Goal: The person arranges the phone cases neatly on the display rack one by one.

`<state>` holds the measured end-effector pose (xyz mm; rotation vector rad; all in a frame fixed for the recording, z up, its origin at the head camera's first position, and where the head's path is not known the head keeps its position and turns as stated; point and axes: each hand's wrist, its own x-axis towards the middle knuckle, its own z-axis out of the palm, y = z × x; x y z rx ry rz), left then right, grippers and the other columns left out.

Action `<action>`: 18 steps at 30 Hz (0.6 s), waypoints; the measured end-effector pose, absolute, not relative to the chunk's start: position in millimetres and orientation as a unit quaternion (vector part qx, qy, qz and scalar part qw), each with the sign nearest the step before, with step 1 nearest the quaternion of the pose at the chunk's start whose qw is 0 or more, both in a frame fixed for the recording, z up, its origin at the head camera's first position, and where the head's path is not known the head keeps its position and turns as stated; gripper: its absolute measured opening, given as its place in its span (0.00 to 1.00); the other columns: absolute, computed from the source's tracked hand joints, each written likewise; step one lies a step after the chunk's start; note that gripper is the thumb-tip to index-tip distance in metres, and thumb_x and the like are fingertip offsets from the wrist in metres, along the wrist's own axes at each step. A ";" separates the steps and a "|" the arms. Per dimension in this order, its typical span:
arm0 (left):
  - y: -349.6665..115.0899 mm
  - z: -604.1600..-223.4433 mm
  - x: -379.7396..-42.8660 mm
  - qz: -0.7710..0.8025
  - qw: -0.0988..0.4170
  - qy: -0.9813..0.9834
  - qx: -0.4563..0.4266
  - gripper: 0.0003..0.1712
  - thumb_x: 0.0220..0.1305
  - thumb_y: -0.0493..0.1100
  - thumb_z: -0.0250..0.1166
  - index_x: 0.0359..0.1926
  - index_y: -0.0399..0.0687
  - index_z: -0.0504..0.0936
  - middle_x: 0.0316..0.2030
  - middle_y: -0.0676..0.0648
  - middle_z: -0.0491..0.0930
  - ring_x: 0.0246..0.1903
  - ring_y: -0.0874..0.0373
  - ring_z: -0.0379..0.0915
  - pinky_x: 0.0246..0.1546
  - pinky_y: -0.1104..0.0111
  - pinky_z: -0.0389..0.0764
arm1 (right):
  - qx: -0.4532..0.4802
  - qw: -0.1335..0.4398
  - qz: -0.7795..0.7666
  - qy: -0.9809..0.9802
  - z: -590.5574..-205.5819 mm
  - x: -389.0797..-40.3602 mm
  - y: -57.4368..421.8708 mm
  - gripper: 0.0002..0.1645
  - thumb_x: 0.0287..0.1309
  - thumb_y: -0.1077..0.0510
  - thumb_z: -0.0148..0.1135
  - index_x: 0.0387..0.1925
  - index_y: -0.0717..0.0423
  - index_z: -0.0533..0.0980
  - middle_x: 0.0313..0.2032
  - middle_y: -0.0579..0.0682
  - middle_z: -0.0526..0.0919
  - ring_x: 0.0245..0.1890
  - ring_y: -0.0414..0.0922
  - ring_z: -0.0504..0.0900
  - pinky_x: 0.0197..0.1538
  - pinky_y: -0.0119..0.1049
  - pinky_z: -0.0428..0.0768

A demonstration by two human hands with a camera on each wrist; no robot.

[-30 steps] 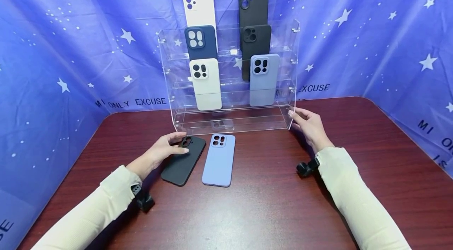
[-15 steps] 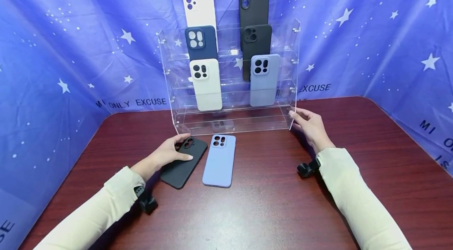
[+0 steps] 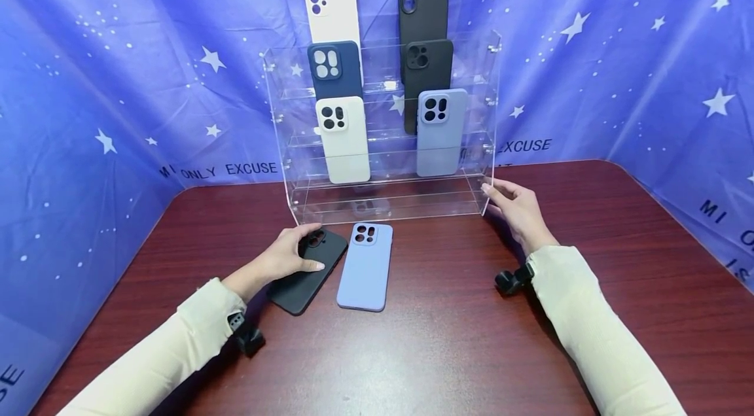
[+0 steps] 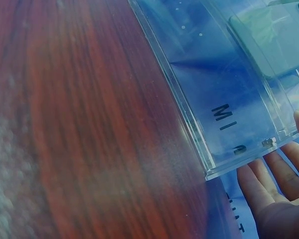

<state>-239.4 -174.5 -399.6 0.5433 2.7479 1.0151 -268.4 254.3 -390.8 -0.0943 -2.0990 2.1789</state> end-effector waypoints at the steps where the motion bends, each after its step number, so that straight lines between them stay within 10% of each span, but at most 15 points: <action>1: -173.9 -399.3 -238.6 0.331 0.077 0.922 0.185 0.47 0.47 0.41 0.75 0.66 0.36 0.63 0.60 0.33 0.67 0.57 0.40 0.58 0.53 0.51 0.68 | -0.032 0.059 0.720 -0.690 -390.8 -268.4 254.2 0.34 0.60 0.56 0.62 0.61 0.74 0.65 0.35 0.36 0.82 0.40 0.33 0.81 0.46 0.30 0.81; 13: -168.6 -387.0 -239.9 0.286 0.069 0.932 0.212 0.52 0.42 0.40 0.77 0.66 0.28 0.60 0.58 0.30 0.68 0.53 0.40 0.68 0.56 0.50 0.70 | -0.021 0.062 0.732 -0.678 -390.3 -266.1 253.7 0.33 0.60 0.58 0.62 0.60 0.76 0.65 0.38 0.39 0.81 0.39 0.32 0.80 0.46 0.30 0.80; 18: -171.5 -382.4 -245.0 0.323 0.092 0.924 0.182 0.40 0.52 0.39 0.72 0.61 0.24 0.65 0.47 0.36 0.79 0.46 0.49 0.74 0.48 0.58 0.75 | -0.024 0.062 0.730 -0.680 -389.5 -266.5 253.2 0.33 0.61 0.58 0.61 0.60 0.76 0.64 0.35 0.36 0.82 0.38 0.32 0.80 0.44 0.28 0.81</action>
